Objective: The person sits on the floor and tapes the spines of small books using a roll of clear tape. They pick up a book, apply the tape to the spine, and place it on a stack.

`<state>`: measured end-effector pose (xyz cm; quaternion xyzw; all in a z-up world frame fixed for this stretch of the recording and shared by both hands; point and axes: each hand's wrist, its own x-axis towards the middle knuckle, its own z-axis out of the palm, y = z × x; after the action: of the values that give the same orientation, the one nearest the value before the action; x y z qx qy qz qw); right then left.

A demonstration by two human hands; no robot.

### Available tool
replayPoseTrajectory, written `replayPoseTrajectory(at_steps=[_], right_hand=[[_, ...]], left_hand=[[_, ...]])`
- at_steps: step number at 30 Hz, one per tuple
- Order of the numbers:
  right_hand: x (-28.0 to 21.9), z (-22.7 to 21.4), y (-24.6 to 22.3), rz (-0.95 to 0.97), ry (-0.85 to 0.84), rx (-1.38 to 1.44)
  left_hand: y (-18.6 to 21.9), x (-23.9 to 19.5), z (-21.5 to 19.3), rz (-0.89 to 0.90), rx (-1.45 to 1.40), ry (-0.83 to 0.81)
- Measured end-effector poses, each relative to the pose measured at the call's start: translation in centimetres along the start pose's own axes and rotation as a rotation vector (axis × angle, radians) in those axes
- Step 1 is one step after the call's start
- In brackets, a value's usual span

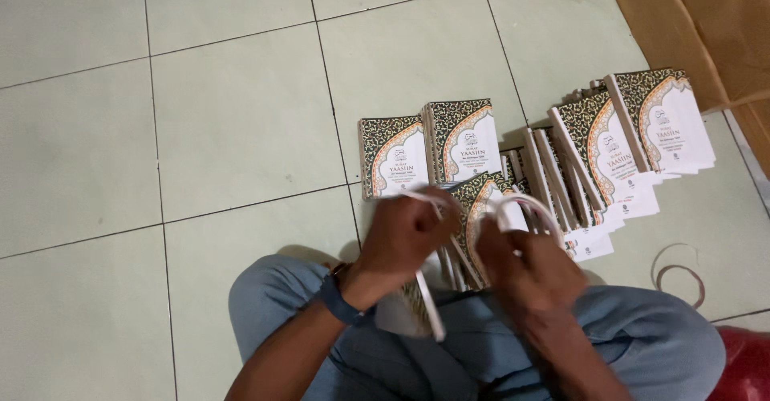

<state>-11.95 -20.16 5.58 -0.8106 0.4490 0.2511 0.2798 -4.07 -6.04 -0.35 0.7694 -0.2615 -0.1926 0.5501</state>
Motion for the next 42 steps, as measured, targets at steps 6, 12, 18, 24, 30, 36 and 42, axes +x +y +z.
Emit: replayPoseTrajectory(at_steps=[6,12,18,24,30,36,42], right_hand=[[4.6,3.0,7.1,-1.038,0.945,0.414],[2.9,9.8,5.6,-0.89,-0.027,0.792],[4.6,12.3,5.4,-0.905,0.074,0.882],[2.9,7.8,5.1,-0.758,0.142,0.854],[2.7,7.4,5.3,-0.914,0.275,0.855],[2.3,7.2,5.1,-0.873,0.252,0.836],[2.1,7.4,4.9,-0.925,0.251,0.799]], left_hand=[[-1.2,1.5,-4.2,-0.267,-0.267,0.491],[-1.2,1.5,-1.1,-0.346,-0.429,0.528],[-3.8,2.4,-1.7,-0.397,-0.506,0.282],[-7.7,-0.4,-12.1,0.028,-0.006,0.089],[-16.5,-4.7,-17.6,-0.492,-0.076,0.321],[-17.8,-11.4,-15.7,-0.801,0.037,0.626],[-22.6,-15.1,-13.6,-0.529,0.145,0.714]])
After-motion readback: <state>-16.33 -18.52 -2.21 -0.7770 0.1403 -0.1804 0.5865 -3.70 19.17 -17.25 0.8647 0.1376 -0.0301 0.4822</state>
